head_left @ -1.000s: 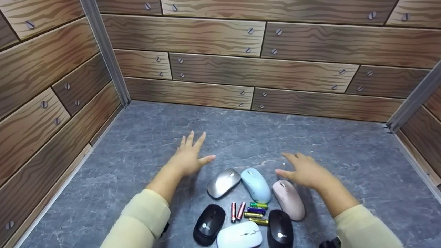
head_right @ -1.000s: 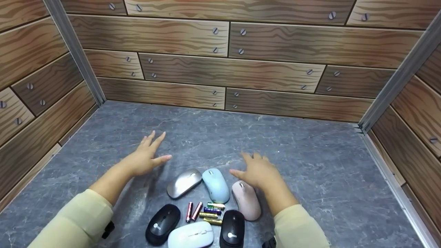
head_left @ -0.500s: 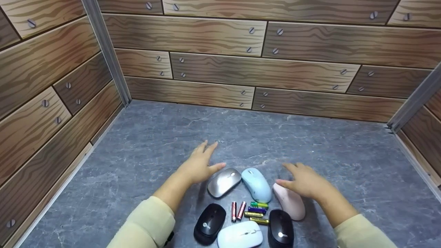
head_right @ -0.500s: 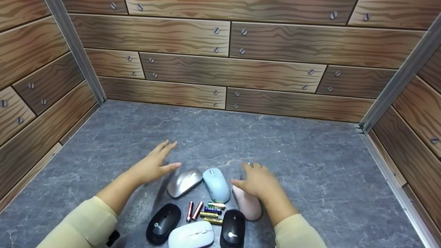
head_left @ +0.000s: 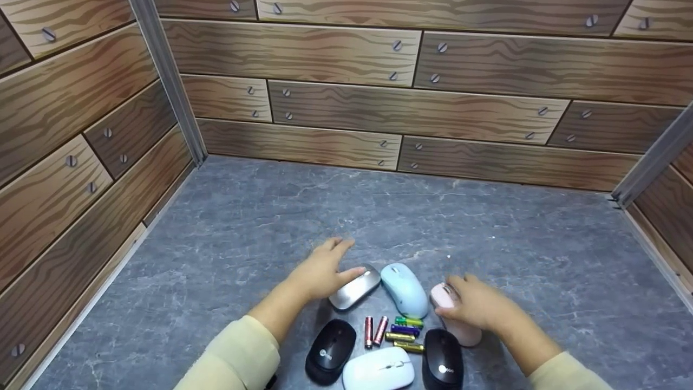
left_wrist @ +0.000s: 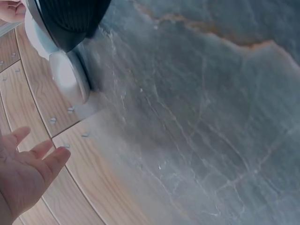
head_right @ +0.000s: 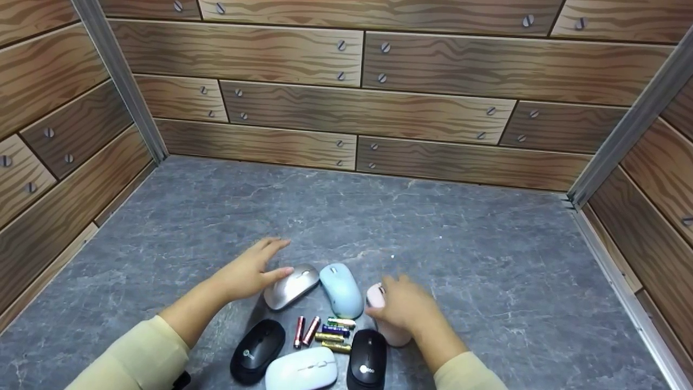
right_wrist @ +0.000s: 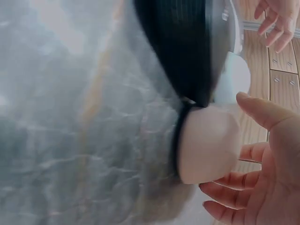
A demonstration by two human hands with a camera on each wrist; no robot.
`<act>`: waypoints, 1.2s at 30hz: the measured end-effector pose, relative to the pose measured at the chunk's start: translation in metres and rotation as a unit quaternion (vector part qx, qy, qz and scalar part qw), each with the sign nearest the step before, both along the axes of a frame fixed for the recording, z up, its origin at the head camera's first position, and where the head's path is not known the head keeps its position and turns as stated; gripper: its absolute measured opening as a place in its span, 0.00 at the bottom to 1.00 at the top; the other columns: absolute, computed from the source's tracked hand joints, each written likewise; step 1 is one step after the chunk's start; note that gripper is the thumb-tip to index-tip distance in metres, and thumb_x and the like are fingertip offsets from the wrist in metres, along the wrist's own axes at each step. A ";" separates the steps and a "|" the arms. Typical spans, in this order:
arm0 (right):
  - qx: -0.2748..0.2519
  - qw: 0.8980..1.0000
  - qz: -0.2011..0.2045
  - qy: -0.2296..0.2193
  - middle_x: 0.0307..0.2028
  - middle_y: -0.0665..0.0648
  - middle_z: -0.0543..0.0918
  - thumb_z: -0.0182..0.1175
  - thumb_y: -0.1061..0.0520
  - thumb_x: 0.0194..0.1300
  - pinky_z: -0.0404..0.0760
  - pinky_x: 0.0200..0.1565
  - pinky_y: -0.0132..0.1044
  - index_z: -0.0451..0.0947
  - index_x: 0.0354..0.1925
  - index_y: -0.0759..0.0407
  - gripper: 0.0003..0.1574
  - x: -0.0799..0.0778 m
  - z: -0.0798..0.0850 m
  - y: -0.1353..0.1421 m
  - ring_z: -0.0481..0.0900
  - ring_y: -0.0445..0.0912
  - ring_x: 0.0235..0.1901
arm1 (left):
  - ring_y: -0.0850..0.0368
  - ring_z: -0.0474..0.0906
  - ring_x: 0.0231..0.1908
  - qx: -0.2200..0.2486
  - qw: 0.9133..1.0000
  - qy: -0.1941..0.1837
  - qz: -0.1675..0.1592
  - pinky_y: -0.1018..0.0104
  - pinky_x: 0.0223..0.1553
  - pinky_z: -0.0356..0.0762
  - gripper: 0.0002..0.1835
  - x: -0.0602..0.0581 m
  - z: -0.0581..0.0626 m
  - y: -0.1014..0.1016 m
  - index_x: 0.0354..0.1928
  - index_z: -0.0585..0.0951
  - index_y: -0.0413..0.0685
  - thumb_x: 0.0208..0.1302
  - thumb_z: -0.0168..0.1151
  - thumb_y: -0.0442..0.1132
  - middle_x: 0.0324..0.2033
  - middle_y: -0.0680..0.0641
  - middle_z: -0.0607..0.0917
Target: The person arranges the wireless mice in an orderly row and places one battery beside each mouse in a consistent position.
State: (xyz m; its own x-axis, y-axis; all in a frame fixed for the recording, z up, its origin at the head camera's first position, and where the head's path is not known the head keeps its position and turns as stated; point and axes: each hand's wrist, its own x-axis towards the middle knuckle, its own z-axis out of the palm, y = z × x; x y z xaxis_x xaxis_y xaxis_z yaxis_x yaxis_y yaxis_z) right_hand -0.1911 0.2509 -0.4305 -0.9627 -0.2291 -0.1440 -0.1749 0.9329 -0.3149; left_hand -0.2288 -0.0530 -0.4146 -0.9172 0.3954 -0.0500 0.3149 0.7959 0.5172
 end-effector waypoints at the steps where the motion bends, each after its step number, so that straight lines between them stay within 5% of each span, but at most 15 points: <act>1: 0.002 1.000 -0.001 0.001 0.42 0.67 0.73 0.67 0.35 0.45 0.76 0.38 0.55 0.69 0.55 0.61 0.47 0.001 -0.002 0.000 0.76 0.57 0.38 | 0.42 0.55 0.65 0.001 1.000 -0.002 -0.002 0.45 0.61 0.57 0.40 0.000 0.000 0.000 0.69 0.57 0.53 0.59 0.48 0.65 0.66 0.41 0.59; 21: 0.006 1.000 -0.008 0.009 0.40 0.65 0.74 0.68 0.43 0.45 0.77 0.35 0.50 0.66 0.56 0.59 0.43 0.007 -0.011 -0.001 0.76 0.54 0.35 | 0.44 0.55 0.65 -0.005 1.000 -0.010 -0.015 0.46 0.62 0.57 0.38 0.001 -0.008 0.006 0.68 0.58 0.56 0.61 0.46 0.65 0.66 0.44 0.60; 36: -0.003 1.000 -0.012 0.020 0.39 0.66 0.73 0.65 0.49 0.46 0.77 0.33 0.50 0.65 0.56 0.62 0.40 -0.011 0.000 0.005 0.75 0.54 0.34 | 0.44 0.55 0.65 -0.005 1.000 -0.014 -0.028 0.45 0.61 0.57 0.42 -0.007 0.003 0.021 0.69 0.55 0.58 0.57 0.41 0.71 0.67 0.43 0.57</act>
State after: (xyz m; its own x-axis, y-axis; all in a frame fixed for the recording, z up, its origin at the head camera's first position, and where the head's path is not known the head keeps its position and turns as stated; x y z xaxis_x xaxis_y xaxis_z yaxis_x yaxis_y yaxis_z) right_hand -0.2024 0.2557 -0.4304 -0.9727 -0.2076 -0.1036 -0.1661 0.9349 -0.3135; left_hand -0.2360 -0.0322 -0.4118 -0.8920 0.4449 -0.0801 0.3437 0.7826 0.5191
